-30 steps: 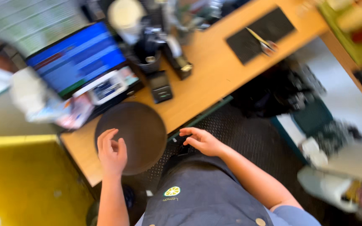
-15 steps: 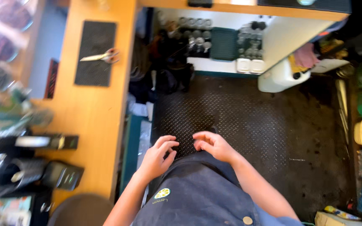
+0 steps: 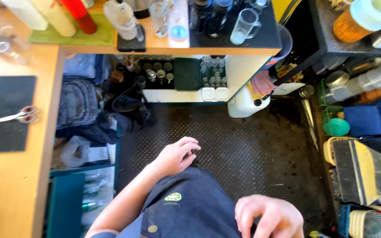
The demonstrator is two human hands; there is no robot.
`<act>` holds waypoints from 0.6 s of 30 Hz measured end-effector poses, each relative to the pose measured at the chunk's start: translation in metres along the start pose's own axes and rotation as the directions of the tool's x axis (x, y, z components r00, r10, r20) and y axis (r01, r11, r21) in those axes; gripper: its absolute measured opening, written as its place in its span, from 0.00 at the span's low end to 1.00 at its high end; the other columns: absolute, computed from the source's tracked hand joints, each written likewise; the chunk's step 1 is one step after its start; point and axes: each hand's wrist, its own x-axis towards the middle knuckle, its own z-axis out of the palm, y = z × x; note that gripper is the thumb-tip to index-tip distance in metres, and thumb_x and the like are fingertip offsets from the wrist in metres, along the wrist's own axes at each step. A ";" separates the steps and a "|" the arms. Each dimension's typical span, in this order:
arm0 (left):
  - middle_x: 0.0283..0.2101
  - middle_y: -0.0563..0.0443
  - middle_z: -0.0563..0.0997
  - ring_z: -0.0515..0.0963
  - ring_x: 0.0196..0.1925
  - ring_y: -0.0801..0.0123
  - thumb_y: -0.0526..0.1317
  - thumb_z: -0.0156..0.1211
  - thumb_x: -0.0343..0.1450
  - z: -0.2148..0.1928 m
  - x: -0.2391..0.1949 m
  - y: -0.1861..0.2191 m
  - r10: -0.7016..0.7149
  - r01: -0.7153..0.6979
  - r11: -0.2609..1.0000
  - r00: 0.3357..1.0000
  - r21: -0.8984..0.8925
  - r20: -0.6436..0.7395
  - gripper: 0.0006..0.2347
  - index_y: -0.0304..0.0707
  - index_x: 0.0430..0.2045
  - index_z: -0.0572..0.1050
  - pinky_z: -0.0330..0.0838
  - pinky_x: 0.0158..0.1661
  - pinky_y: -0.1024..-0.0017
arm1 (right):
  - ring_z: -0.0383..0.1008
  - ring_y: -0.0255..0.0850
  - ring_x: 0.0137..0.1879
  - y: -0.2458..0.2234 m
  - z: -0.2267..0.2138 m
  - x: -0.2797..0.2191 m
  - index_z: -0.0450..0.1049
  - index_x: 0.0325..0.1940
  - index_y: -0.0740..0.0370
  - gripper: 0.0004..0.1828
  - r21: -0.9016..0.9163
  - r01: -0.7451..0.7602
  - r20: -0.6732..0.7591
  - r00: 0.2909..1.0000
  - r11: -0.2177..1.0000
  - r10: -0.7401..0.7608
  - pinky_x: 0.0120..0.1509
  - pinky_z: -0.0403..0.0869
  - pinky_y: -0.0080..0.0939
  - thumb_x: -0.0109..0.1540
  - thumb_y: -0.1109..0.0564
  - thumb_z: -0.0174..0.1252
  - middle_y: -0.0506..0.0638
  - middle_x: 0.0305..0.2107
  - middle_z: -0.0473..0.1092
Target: The person prepares a drink by pouring water from a pitcher into a small glass containing herbs, stirs the mixture with a spoon, and then places the glass and a small pot onto a tray to serve to customers at a table.
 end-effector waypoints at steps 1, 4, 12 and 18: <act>0.55 0.45 0.77 0.84 0.34 0.66 0.36 0.62 0.68 0.004 0.020 0.002 0.019 -0.020 0.999 1.000 -0.027 -0.006 0.11 0.41 0.45 0.76 0.79 0.37 0.67 | 0.77 0.55 0.53 -0.007 -0.010 -0.010 0.79 0.40 0.64 0.21 0.001 -0.003 0.000 1.000 1.000 0.003 0.61 0.75 0.56 0.75 0.46 0.52 0.57 0.45 0.75; 0.56 0.46 0.77 0.84 0.35 0.67 0.37 0.62 0.69 0.014 0.061 -0.003 0.019 -0.017 0.998 0.999 -0.053 0.031 0.11 0.42 0.45 0.76 0.79 0.37 0.68 | 0.76 0.52 0.50 -0.020 -0.032 -0.038 0.78 0.38 0.64 0.19 0.004 -0.021 -0.014 1.000 1.000 0.021 0.57 0.74 0.53 0.73 0.48 0.53 0.56 0.42 0.74; 0.55 0.47 0.76 0.84 0.35 0.66 0.38 0.60 0.70 0.003 0.161 -0.054 -0.064 0.071 0.996 0.989 -0.046 0.135 0.11 0.42 0.45 0.76 0.78 0.39 0.67 | 0.72 0.44 0.40 -0.018 -0.110 -0.081 0.76 0.33 0.64 0.14 -0.024 -0.122 -0.291 0.950 0.992 0.110 0.46 0.70 0.43 0.68 0.52 0.57 0.53 0.34 0.72; 0.47 0.47 0.79 0.83 0.40 0.62 0.37 0.61 0.69 -0.017 0.250 -0.129 -0.060 0.066 0.993 0.996 -0.101 0.058 0.10 0.40 0.44 0.76 0.78 0.42 0.66 | 0.69 0.38 0.33 0.014 -0.198 -0.108 0.74 0.28 0.64 0.12 0.019 -0.554 -0.803 0.488 0.832 0.343 0.38 0.68 0.36 0.64 0.56 0.59 0.51 0.28 0.71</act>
